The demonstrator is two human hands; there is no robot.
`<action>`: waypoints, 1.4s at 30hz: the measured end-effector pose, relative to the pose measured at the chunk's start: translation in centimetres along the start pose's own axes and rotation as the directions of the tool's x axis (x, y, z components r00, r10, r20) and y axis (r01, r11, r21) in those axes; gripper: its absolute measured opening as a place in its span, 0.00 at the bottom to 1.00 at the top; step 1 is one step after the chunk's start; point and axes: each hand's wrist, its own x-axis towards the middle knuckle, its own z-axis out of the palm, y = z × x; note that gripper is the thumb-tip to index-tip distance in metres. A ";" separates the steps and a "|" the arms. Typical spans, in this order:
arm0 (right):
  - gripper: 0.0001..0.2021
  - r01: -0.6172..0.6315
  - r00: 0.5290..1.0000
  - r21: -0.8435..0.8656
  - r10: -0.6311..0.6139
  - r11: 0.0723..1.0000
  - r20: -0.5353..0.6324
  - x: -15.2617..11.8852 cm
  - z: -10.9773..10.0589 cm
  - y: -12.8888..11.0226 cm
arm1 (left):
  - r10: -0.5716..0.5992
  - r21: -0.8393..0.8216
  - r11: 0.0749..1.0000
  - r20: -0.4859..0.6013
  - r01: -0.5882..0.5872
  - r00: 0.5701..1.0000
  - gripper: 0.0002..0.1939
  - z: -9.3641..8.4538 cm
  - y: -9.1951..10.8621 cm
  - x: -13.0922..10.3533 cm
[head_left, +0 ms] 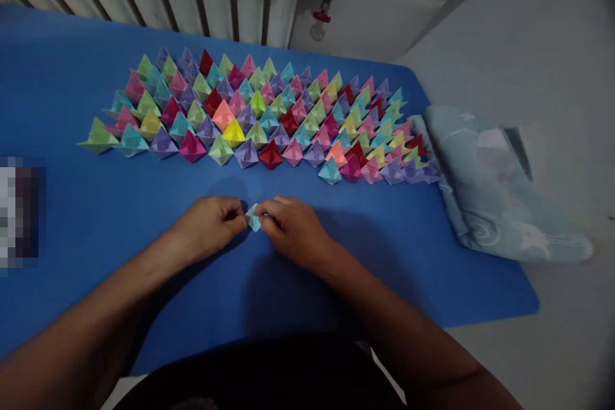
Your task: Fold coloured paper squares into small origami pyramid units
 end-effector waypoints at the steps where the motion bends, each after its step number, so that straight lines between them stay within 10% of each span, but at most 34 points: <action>1: 0.11 -0.003 1.000 -0.045 0.004 0.999 0.021 0.0 0.0 -0.1 | 0.041 0.057 0.998 -0.017 -0.040 0.999 0.12 0.0 0.0 0.0; 7: 0.14 -0.006 0.998 -0.199 0.017 0.980 0.056 -0.5 -0.3 -0.5 | 0.099 0.356 0.933 -0.092 -0.060 0.991 0.10 0.3 -0.4 -0.2; 14: 0.12 0.164 0.984 -0.211 -0.146 0.964 0.098 -0.7 -0.6 0.7 | 0.511 0.499 0.729 0.057 -0.468 0.857 0.10 0.3 -1.5 -0.1; 21: 0.12 0.252 0.967 -0.185 -0.239 0.950 0.090 -0.9 -0.7 1.6 | 0.499 0.538 0.659 0.210 -0.525 0.841 0.11 -0.8 -1.8 -0.2; 31: 0.09 0.324 0.946 -0.187 -0.319 0.928 0.055 -0.6 -0.3 2.8 | 0.678 0.419 0.601 0.184 -0.681 0.712 0.09 -1.2 -3.5 0.9; 42: 0.13 0.326 0.944 -0.221 -0.329 0.919 0.023 -0.8 -0.1 2.8 | 0.700 0.506 0.534 0.184 -0.677 0.690 0.13 -1.1 -3.8 0.9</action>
